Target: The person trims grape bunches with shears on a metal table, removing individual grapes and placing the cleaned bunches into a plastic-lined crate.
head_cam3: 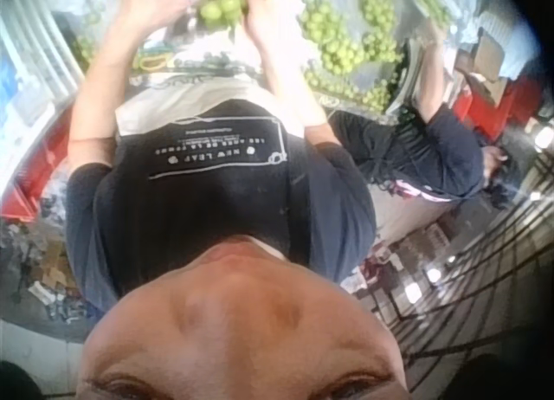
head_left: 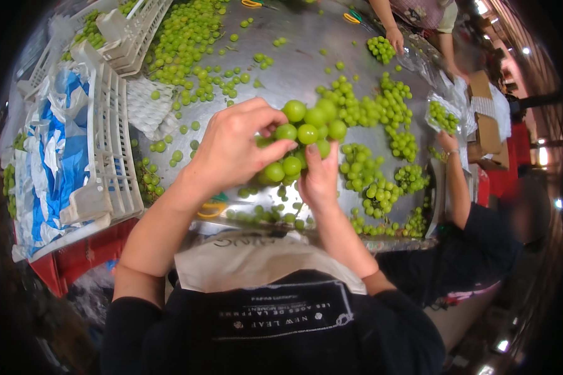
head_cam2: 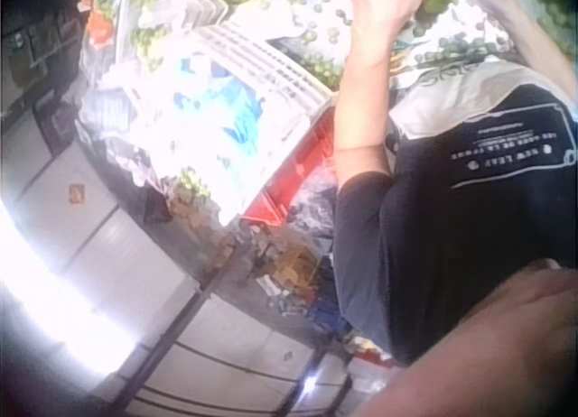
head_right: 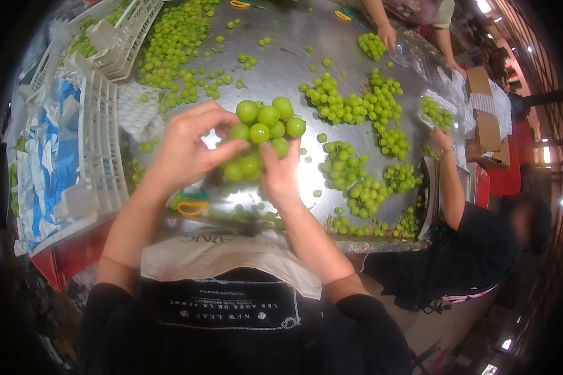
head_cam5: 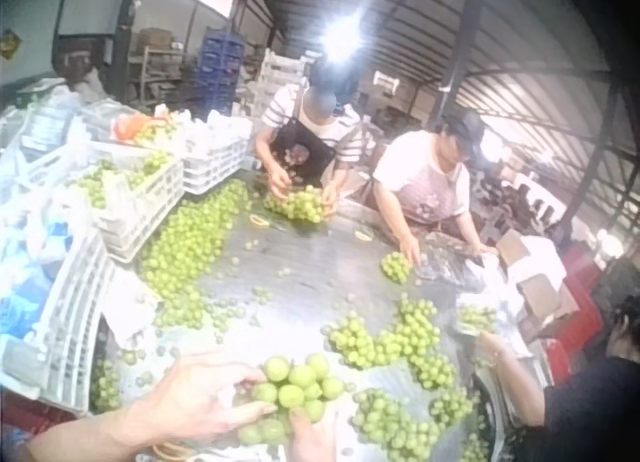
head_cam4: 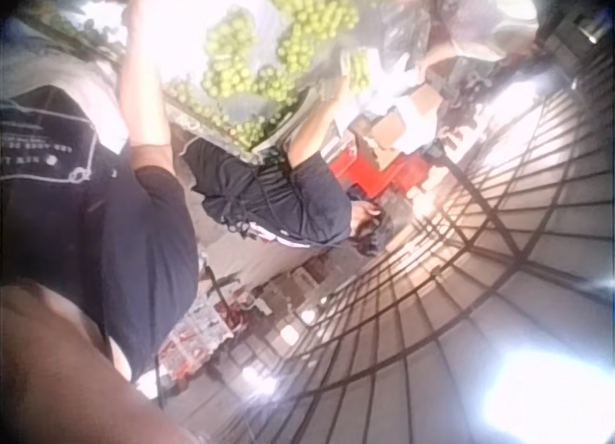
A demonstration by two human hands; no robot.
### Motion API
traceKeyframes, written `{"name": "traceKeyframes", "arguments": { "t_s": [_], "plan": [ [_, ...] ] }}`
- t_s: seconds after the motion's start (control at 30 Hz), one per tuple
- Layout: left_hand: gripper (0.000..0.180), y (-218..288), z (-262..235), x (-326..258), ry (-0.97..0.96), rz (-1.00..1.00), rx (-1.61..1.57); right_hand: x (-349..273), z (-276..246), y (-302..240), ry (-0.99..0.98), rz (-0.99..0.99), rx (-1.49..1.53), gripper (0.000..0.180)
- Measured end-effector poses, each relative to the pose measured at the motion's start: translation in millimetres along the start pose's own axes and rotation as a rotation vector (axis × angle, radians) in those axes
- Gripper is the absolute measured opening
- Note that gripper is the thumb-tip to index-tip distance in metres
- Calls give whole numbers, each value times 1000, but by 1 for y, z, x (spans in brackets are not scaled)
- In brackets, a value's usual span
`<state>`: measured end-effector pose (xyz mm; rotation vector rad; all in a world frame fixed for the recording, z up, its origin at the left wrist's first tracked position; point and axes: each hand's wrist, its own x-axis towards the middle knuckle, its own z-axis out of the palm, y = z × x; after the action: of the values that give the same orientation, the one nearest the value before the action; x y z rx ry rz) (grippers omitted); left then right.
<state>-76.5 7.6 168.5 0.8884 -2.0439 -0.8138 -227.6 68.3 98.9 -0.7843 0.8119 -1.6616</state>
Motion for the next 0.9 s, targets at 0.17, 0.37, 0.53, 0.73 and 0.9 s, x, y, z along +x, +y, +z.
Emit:
{"name": "traceKeyframes", "arguments": {
  "t_s": [0.17,0.37,0.53,0.73,0.9],
  "plan": [
    [27,4,-2,0,73,-32,-7,1,0,-3,4,58,100,56],
    [19,-89,4,-70,-180,-365,137,8,-17,-14,-19,219,250,58],
    [22,-134,32,-142,-685,-118,422,12,-18,-24,8,325,353,65],
    [16,-132,34,-146,-667,-143,434,9,-22,-25,75,376,362,65],
    [18,-138,33,-144,-633,-132,460,8,-25,-27,119,431,453,64]
  ]
}}
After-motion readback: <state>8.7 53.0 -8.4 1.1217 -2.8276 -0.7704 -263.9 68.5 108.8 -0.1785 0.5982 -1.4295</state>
